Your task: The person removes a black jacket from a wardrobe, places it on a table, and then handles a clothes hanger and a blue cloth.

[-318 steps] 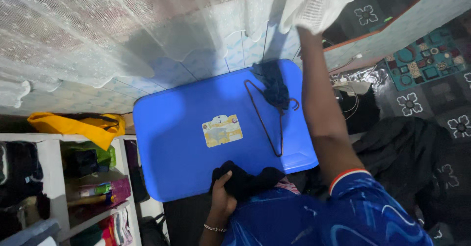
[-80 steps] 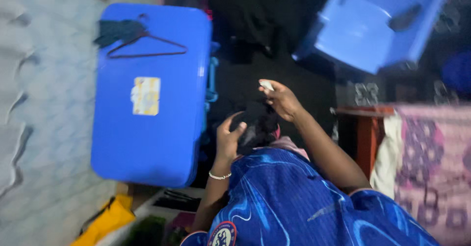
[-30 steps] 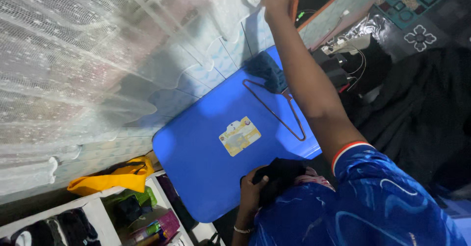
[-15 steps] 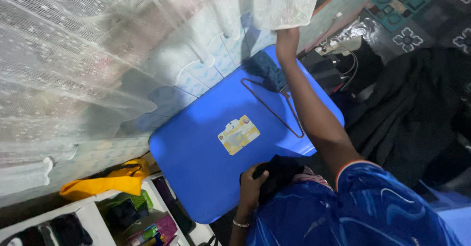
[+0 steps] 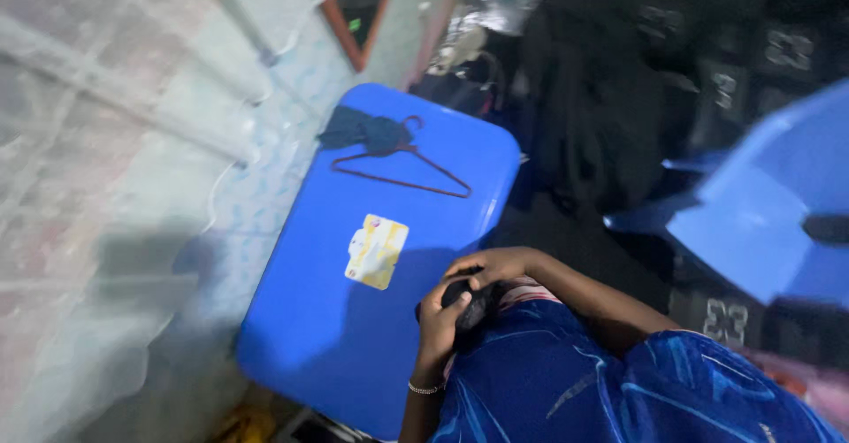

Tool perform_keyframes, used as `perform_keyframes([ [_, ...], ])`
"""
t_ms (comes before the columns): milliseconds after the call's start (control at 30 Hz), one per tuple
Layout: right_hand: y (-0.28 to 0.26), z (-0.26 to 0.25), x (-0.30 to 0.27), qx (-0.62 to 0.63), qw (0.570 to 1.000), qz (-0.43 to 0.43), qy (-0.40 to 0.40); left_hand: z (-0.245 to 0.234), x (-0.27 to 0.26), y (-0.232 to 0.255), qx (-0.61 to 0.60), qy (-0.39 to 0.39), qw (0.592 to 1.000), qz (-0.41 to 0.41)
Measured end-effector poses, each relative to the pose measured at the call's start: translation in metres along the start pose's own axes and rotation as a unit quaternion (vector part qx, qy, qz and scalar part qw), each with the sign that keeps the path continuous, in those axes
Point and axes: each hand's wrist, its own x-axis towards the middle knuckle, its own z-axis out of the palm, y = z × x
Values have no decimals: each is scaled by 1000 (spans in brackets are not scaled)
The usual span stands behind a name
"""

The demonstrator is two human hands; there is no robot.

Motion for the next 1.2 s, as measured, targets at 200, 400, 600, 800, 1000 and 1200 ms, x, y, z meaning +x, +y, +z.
perform_keyframes([
  [200, 3, 73, -58, -84, 982, 54, 159, 14, -5, -15, 75, -90, 993, 13],
  [400, 18, 115, -114, -199, 907, 30, 370, 47, -18, -14, 257, -175, 947, 87],
  [600, -10, 154, -153, -123, 839, 41, 528, 73, -21, -21, 483, -121, 837, 228],
  [800, -42, 172, -186, -139, 863, 65, 481, 95, -23, -29, 501, -99, 815, 274],
  [1000, -34, 190, -198, -290, 819, 187, 458, 166, -51, -38, 465, -110, 830, 287],
  [1200, 8, 198, -221, -331, 774, 231, 487, 181, -66, -84, 479, -12, 800, 362],
])
